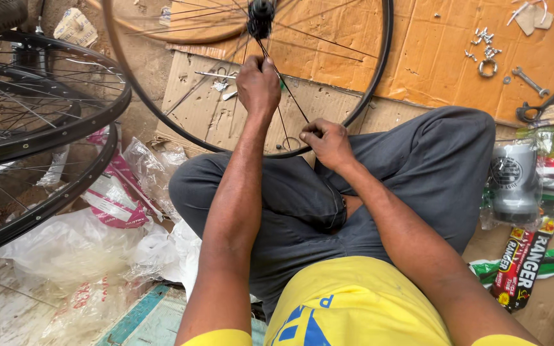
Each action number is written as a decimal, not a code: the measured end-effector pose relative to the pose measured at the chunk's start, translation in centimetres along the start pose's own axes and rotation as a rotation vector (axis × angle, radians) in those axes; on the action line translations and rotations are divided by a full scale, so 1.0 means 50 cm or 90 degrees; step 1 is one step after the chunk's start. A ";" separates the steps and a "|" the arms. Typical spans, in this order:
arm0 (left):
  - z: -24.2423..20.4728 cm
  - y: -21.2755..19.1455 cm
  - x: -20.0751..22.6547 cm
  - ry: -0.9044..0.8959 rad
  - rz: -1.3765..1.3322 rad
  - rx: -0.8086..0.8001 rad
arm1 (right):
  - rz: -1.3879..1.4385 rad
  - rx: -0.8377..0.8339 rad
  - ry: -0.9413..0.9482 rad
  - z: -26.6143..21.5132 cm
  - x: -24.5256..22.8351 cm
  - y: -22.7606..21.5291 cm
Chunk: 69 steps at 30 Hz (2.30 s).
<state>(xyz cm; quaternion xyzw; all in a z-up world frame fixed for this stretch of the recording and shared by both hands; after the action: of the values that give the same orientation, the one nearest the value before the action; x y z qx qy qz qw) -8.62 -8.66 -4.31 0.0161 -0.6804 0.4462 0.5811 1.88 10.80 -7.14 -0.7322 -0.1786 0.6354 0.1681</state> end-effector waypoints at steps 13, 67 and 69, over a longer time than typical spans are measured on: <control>-0.041 0.031 0.049 0.399 0.153 -0.101 | -0.345 0.147 -0.485 0.362 -0.174 -0.043; -0.031 0.114 -0.002 -0.087 -0.095 -0.155 | 0.581 0.082 0.210 0.038 -0.013 -0.046; -0.034 0.129 -0.004 -0.053 -0.081 -0.163 | 0.041 -0.027 -0.074 -0.008 -0.076 -0.062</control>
<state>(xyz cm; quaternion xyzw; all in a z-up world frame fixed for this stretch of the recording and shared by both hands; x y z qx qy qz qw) -10.72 -3.83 -8.38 0.0038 -0.7528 0.3171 0.5768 1.65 11.71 -2.30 -0.7031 -0.1782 0.6777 0.1213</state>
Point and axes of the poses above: each hand's wrist, its own z-axis towards the middle knuckle, its own y-axis out of the palm, x = y × z, the point moved 5 cm from there along z, towards the middle knuckle, and after that the axes turned 11 degrees about x, right-handed, at the moved point
